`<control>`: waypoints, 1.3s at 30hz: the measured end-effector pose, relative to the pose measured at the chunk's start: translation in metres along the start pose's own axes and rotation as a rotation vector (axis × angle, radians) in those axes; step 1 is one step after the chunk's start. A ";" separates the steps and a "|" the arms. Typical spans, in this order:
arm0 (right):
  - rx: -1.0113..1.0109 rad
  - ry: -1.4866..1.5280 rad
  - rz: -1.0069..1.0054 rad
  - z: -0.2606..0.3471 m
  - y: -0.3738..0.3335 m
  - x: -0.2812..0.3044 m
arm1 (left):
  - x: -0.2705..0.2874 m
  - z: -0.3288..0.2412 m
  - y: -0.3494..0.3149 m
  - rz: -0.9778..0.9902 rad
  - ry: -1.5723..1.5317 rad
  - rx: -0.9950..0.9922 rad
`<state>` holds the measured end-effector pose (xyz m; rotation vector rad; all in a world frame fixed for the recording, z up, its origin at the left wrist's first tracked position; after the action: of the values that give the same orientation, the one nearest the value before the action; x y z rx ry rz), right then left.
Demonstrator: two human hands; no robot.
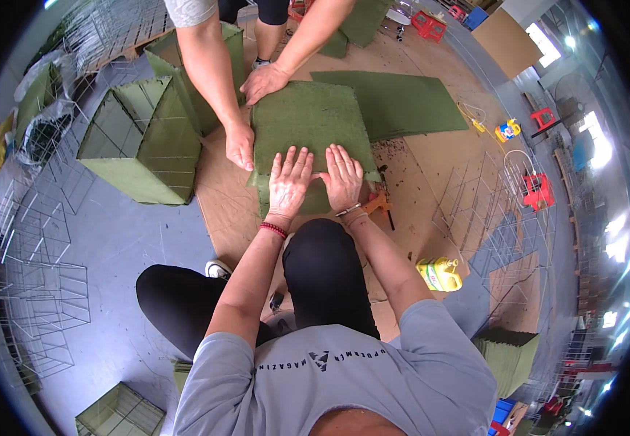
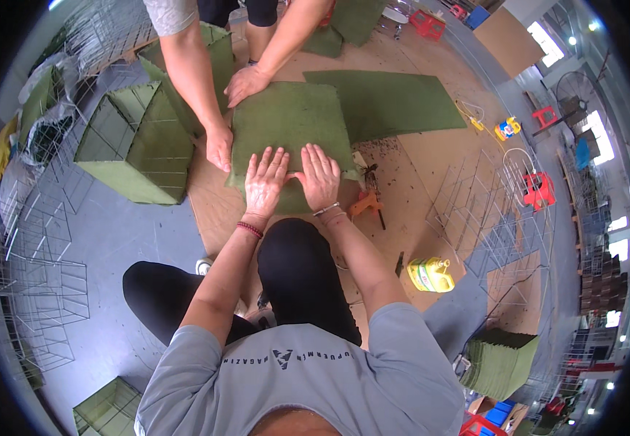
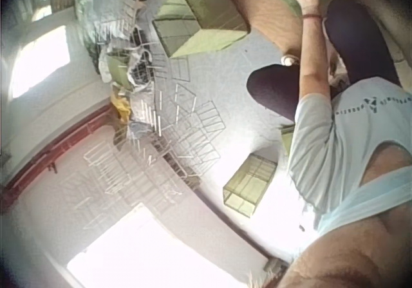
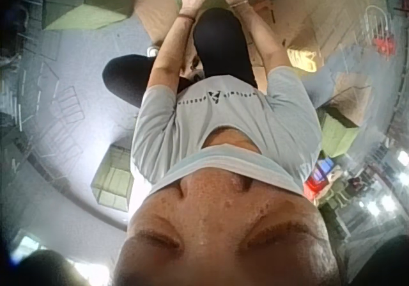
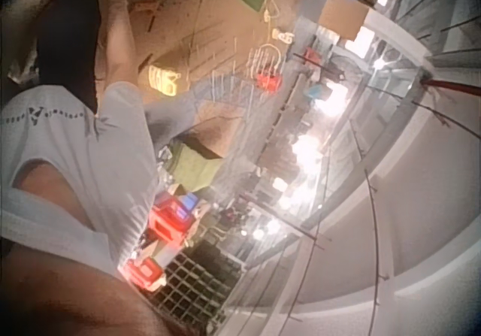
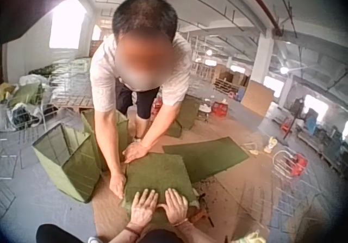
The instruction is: Gluing green fabric panels onto wire storage frames using a hot glue gun.
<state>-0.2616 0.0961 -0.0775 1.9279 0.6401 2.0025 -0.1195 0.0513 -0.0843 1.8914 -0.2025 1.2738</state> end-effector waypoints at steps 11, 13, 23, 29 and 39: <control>0.079 0.144 0.103 -0.021 0.009 0.032 | 0.004 0.000 0.000 -0.016 0.032 0.012; 0.092 0.086 0.118 -0.034 0.006 0.026 | 0.004 -0.003 0.003 -0.004 0.028 0.001; 0.094 0.018 0.014 -0.031 0.001 0.009 | 0.001 -0.003 0.001 -0.006 0.023 0.020; 0.038 -0.003 -0.021 -0.025 -0.002 0.009 | 0.002 -0.002 0.001 0.003 0.021 0.018; -0.047 -0.031 -0.008 -0.021 -0.010 0.000 | 0.003 -0.006 0.003 -0.007 0.002 0.018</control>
<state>-0.2837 0.1023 -0.0825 1.9223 0.5873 1.9607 -0.1235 0.0545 -0.0792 1.9045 -0.1846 1.2765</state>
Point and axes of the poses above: each hand's wrist, its own y-axis towards the middle knuckle, its own x-axis out of the back of the hand, z = x × y, the point moved 1 cm from there along y, towards the middle knuckle, and after that the axes turned 10 degrees about z, right-handed, at the moved point
